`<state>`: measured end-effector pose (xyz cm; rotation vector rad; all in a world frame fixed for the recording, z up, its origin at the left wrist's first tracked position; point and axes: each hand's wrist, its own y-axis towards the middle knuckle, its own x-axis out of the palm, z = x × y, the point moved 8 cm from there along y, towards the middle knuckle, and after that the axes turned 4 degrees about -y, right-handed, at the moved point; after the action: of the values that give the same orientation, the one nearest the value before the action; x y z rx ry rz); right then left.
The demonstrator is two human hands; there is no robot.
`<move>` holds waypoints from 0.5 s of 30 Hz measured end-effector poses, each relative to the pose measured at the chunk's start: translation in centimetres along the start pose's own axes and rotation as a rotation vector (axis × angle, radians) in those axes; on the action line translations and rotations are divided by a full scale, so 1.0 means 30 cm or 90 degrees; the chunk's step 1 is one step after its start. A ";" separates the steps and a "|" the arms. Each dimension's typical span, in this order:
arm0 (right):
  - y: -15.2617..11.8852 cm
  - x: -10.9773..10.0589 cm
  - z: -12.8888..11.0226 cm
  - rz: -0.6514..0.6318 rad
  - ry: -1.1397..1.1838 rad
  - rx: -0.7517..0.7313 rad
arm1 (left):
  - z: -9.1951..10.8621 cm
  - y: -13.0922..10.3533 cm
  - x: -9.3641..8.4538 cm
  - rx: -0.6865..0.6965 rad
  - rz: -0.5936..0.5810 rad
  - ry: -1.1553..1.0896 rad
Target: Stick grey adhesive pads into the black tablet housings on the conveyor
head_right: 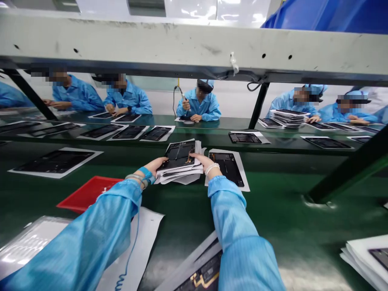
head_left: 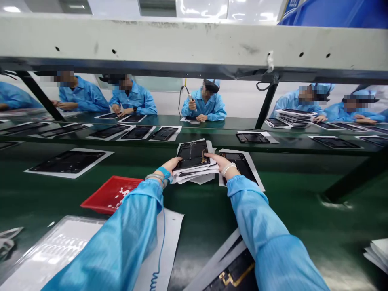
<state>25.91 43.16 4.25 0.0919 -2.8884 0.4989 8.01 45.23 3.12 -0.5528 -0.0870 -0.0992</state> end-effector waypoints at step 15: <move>-0.632 -0.148 -0.123 -0.050 0.204 -0.201 | 0.038 -0.517 0.211 0.032 -0.138 -0.207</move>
<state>32.78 26.69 12.86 0.0674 -2.5960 0.0343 12.41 32.26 12.82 -0.5046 -0.4659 -0.2166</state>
